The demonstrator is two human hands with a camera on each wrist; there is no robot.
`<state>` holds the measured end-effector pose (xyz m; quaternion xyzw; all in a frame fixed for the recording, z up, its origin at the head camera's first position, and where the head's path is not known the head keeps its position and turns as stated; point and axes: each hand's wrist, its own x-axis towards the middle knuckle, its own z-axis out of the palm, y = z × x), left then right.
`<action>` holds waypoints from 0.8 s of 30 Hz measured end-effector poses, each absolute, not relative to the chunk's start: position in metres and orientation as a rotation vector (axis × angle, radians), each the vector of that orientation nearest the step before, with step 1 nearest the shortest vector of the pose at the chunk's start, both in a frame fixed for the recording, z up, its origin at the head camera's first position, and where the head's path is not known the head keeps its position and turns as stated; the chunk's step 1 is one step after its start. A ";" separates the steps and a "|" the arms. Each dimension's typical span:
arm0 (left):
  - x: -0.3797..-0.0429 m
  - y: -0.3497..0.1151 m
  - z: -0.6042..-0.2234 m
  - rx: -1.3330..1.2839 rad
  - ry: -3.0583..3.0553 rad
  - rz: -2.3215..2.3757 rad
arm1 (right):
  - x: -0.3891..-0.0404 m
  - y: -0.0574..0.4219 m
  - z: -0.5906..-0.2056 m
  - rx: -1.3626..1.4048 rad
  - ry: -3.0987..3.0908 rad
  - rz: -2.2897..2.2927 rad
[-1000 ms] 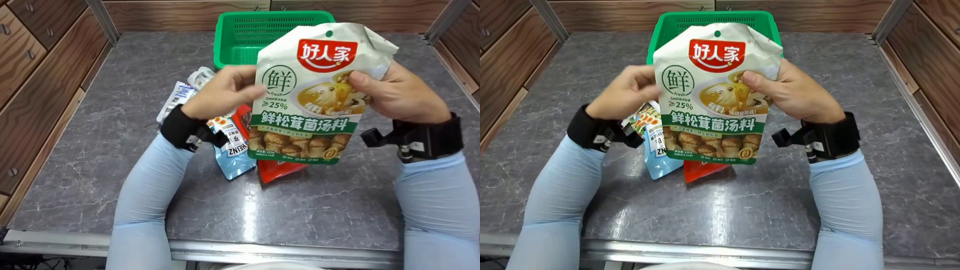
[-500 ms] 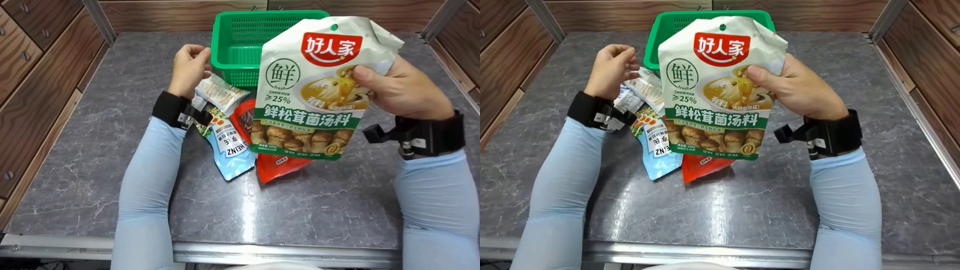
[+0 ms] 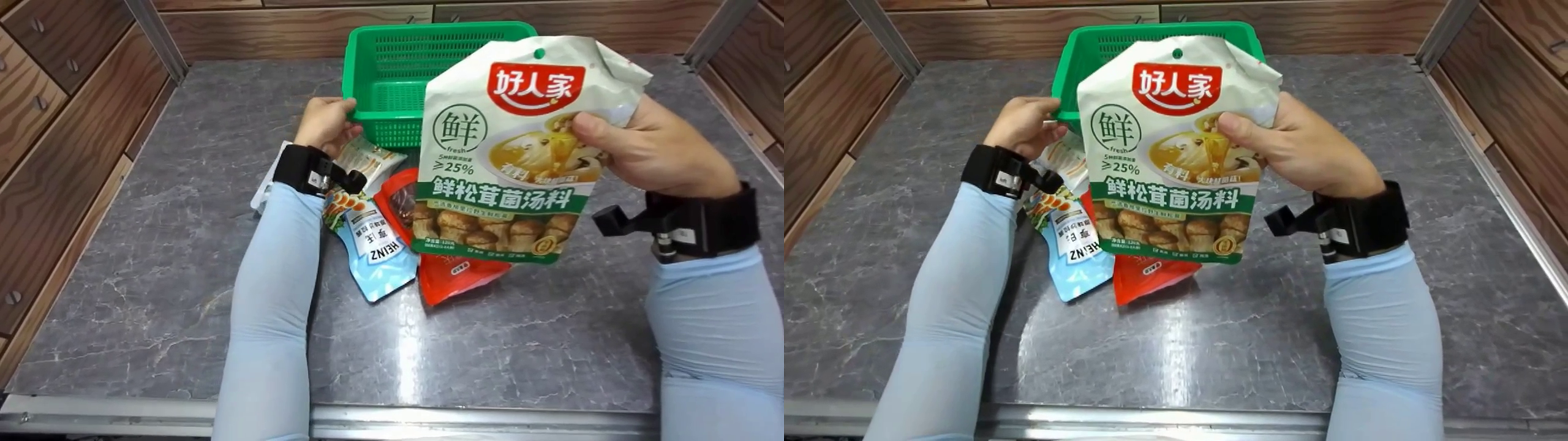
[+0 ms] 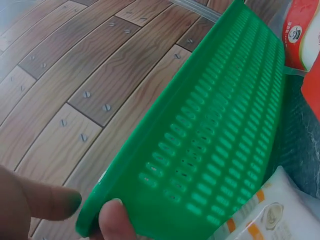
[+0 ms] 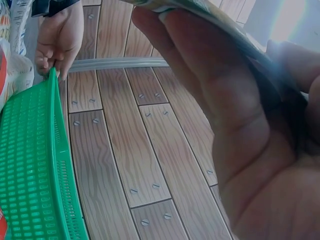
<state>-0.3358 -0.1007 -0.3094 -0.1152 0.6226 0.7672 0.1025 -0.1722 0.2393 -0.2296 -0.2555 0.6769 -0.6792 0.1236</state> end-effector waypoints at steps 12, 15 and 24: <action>-0.336 -0.100 -0.314 -0.260 1.733 2.392 | -0.171 0.243 -0.230 -0.730 1.931 -2.027; -0.336 -0.103 -0.314 -0.252 1.754 2.391 | -0.172 0.242 -0.230 -0.740 1.933 -2.032; -0.334 -0.107 -0.316 -0.275 1.775 2.372 | -0.175 0.243 -0.231 -0.783 1.893 -2.093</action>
